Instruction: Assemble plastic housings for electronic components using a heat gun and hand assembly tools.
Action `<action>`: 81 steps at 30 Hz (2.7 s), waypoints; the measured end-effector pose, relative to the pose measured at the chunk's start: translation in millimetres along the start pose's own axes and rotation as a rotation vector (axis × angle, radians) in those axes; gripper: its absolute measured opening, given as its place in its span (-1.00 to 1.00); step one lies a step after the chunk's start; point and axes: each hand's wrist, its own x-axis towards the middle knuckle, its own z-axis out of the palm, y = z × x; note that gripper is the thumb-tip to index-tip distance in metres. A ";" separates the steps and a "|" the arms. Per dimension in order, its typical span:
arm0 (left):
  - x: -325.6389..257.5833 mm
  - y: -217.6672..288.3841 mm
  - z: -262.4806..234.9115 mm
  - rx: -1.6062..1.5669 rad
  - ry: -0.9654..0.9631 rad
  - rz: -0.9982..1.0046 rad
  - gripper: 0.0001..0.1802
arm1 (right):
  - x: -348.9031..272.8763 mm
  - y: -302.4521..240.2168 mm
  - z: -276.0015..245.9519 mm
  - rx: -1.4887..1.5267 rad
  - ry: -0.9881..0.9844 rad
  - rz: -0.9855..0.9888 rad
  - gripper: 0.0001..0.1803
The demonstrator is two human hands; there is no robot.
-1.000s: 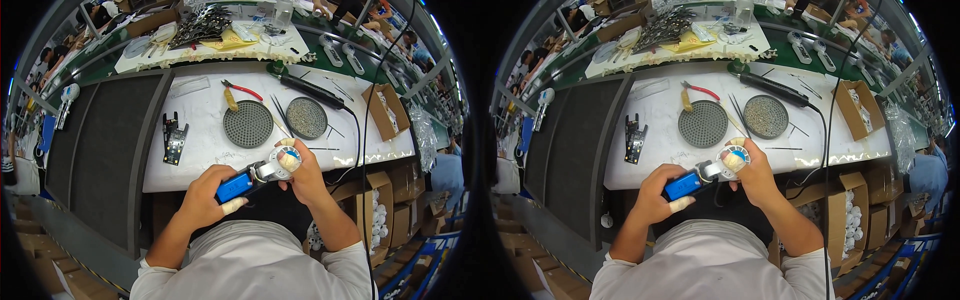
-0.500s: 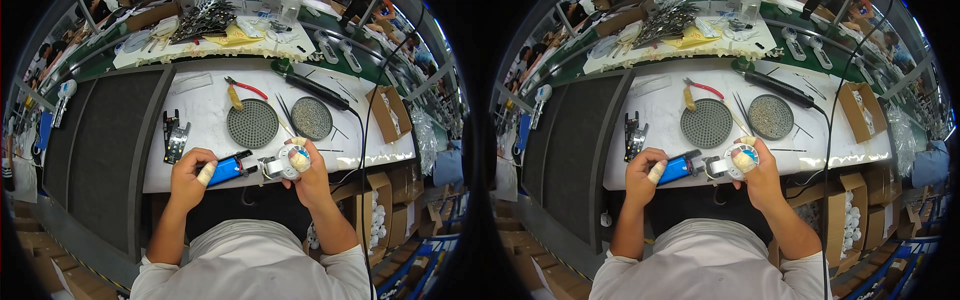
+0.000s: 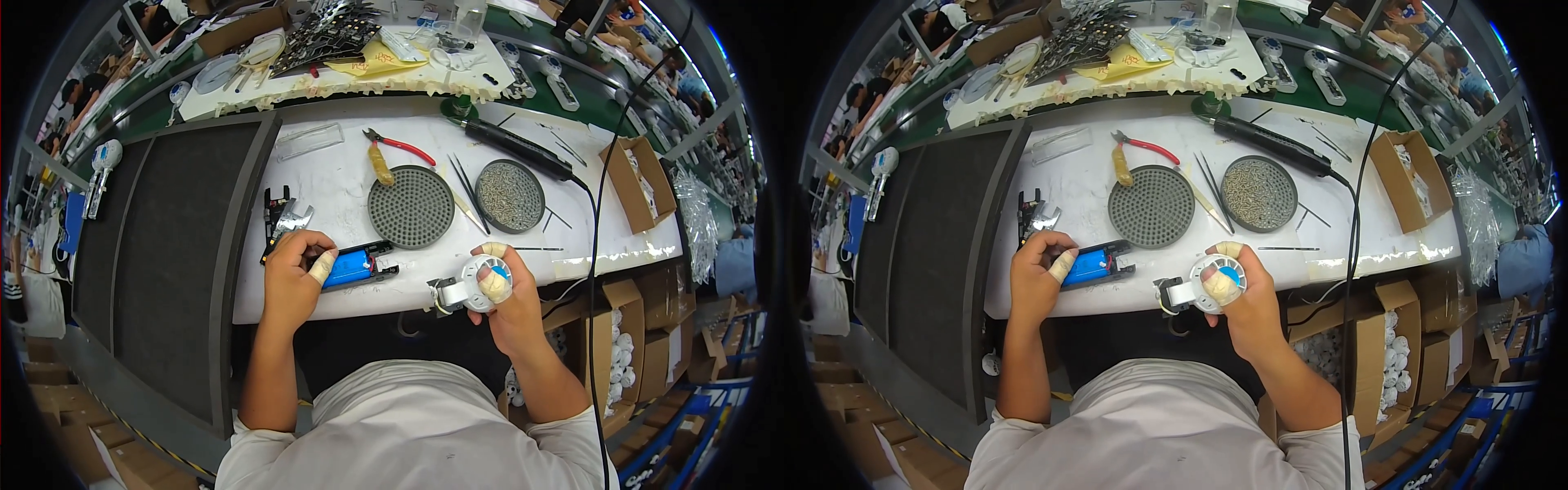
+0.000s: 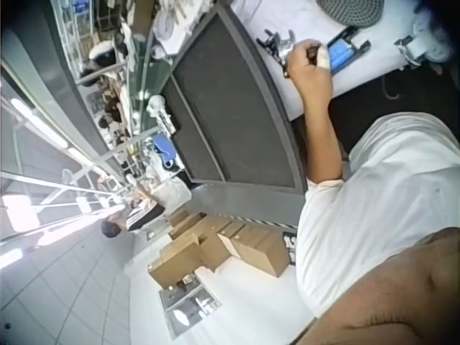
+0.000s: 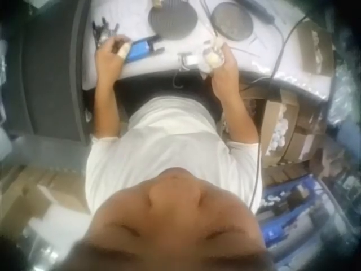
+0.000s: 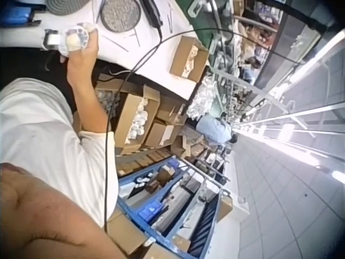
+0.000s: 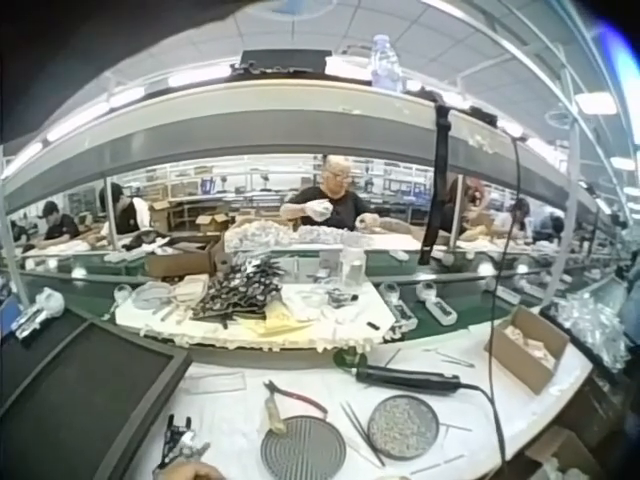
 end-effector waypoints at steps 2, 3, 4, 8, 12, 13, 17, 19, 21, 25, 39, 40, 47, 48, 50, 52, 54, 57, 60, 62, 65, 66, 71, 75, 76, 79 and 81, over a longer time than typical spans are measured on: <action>-0.2 6.6 1.7 0.019 0.004 0.029 -0.89 | -3.8 -1.0 -0.1 0.005 0.006 0.003 -0.58; -3.6 16.8 1.3 0.137 0.088 0.211 -0.85 | -6.1 -1.6 0.3 0.010 0.008 0.008 -0.58; -8.5 29.0 1.5 0.255 0.172 0.393 -0.81 | -8.3 -1.9 0.3 0.015 0.010 0.012 -0.58; -44.9 68.1 26.7 -0.016 -0.085 0.534 -0.51 | -20.8 -1.0 3.9 -0.045 -0.034 0.022 -0.54; -56.1 71.2 46.9 -0.107 -0.272 0.423 -0.41 | -31.8 3.6 6.8 -0.096 -0.028 0.059 -0.50; -57.1 69.7 49.9 -0.091 -0.305 0.424 -0.40 | -32.1 6.8 4.8 -0.092 -0.021 0.060 -0.50; -55.7 67.6 53.0 -0.169 -0.445 0.278 -0.38 | -28.6 21.7 -9.4 -0.433 0.044 -0.375 -0.51; -58.6 62.8 56.8 -0.208 -0.465 0.253 -0.38 | -25.1 18.2 -19.1 -0.681 0.004 -0.592 -0.55; -57.5 65.5 64.5 -0.282 -0.491 0.242 -0.36 | -30.4 8.8 -29.1 -0.820 0.020 -0.710 -0.58; -53.1 75.1 66.9 -0.248 -0.595 0.358 -0.34 | -41.8 1.8 -35.6 -0.328 -0.007 -0.088 -0.66; -39.5 66.1 78.7 -0.264 -0.405 0.296 -0.46 | 81.2 -33.9 -153.5 -0.773 0.688 -0.520 -0.72; -37.4 64.3 81.5 -0.208 -0.392 0.311 -0.47 | 82.8 -34.7 -156.9 -0.774 0.708 -0.527 -0.72; -30.8 46.5 93.0 -0.123 -0.408 0.281 -0.46 | 23.5 0.2 -150.5 -1.170 0.659 -1.129 -0.76; -28.7 43.1 92.7 -0.103 -0.373 0.264 -0.46 | 5.2 11.4 -163.8 -1.198 0.713 -1.103 -0.76; -30.8 36.3 90.0 -0.079 -0.370 0.275 -0.46 | -36.1 31.9 -210.4 -1.377 0.196 -0.863 -0.84; -29.5 41.7 91.6 -0.063 -0.423 0.318 -0.46 | -69.1 52.9 -284.3 -1.422 0.573 -0.797 -0.87; -31.3 42.0 91.4 -0.022 -0.458 0.348 -0.46 | -98.6 79.3 -378.3 -1.232 1.201 -0.304 -0.85; -25.3 41.6 94.2 0.080 -0.553 0.413 -0.44 | -161.8 102.3 -524.9 -1.334 1.482 0.199 -0.77; -22.5 42.9 101.8 0.103 -0.487 0.416 -0.44 | -125.7 104.8 -477.4 -1.223 1.475 -0.343 -0.76; -24.8 46.1 101.3 0.132 -0.447 0.400 -0.43 | -124.8 132.4 -342.0 0.034 0.946 -0.229 -0.57; -27.2 43.7 110.7 0.103 -0.347 0.437 -0.45 | -54.0 163.6 -251.4 1.095 0.431 0.136 -0.41; -29.4 43.5 114.7 0.119 -0.334 0.420 -0.45 | -31.1 165.4 -254.3 1.161 0.396 0.077 -0.41; -26.3 48.8 108.0 0.114 -0.344 0.444 -0.44 | -36.8 159.1 -247.8 1.093 0.413 0.128 -0.43; -23.7 51.5 118.7 0.172 -0.293 0.555 -0.43 | -83.2 138.5 -245.5 0.624 0.486 0.077 -0.54; -23.0 52.0 119.2 0.182 -0.292 0.582 -0.43 | -91.8 132.0 -242.6 0.349 0.524 0.004 -0.56; -20.8 50.9 118.9 0.193 -0.303 0.611 -0.43 | -75.6 51.6 -221.5 -0.199 0.546 -0.409 -0.57; -21.3 49.6 115.9 0.180 -0.352 0.612 -0.42 | -49.0 -5.2 -212.7 -0.640 0.464 -0.401 -0.52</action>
